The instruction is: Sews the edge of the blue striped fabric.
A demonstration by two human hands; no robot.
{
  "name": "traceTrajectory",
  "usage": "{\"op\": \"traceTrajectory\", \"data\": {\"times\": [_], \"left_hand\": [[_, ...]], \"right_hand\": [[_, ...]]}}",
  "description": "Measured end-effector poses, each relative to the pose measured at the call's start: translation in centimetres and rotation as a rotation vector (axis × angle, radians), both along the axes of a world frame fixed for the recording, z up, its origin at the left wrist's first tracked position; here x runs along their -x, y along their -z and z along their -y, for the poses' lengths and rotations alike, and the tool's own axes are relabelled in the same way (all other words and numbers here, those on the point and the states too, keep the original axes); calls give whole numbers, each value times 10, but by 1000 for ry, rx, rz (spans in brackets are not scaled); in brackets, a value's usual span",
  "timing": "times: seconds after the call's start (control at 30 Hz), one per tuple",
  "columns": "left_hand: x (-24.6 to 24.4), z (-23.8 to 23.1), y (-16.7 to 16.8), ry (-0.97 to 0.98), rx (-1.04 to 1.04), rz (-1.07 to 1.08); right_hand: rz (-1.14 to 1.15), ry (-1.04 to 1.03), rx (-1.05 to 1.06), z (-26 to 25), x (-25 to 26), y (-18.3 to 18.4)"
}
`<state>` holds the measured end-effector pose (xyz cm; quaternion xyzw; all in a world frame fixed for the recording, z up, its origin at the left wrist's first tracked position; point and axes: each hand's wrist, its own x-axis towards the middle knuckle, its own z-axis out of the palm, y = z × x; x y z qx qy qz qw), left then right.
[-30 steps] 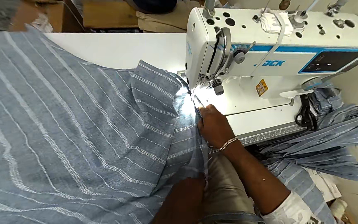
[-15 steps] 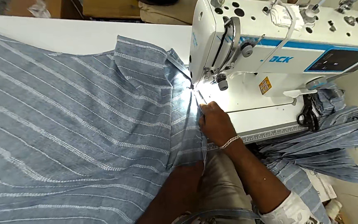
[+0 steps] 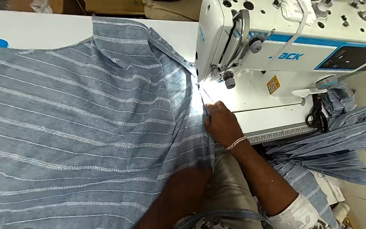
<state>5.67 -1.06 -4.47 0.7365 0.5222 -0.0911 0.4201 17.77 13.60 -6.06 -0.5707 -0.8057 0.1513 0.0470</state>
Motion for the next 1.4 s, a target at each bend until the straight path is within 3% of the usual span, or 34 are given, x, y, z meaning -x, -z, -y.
{"op": "traceTrajectory", "data": {"times": [0.17,0.73,1.2,1.4], "left_hand": [[-2,-1,-4,104,40,-29],[-5,-10,-1,125,8,-63],[-4,-44,0,32,-305,-110],[-8,-54,17,-58,-582,-53]], "right_hand": [[2,3,20,3,0,-2],[-17,14,13,10,-4,1],[-57,-8,-49,9,-9,8],[-51,-7,-40,4,-9,8]]}}
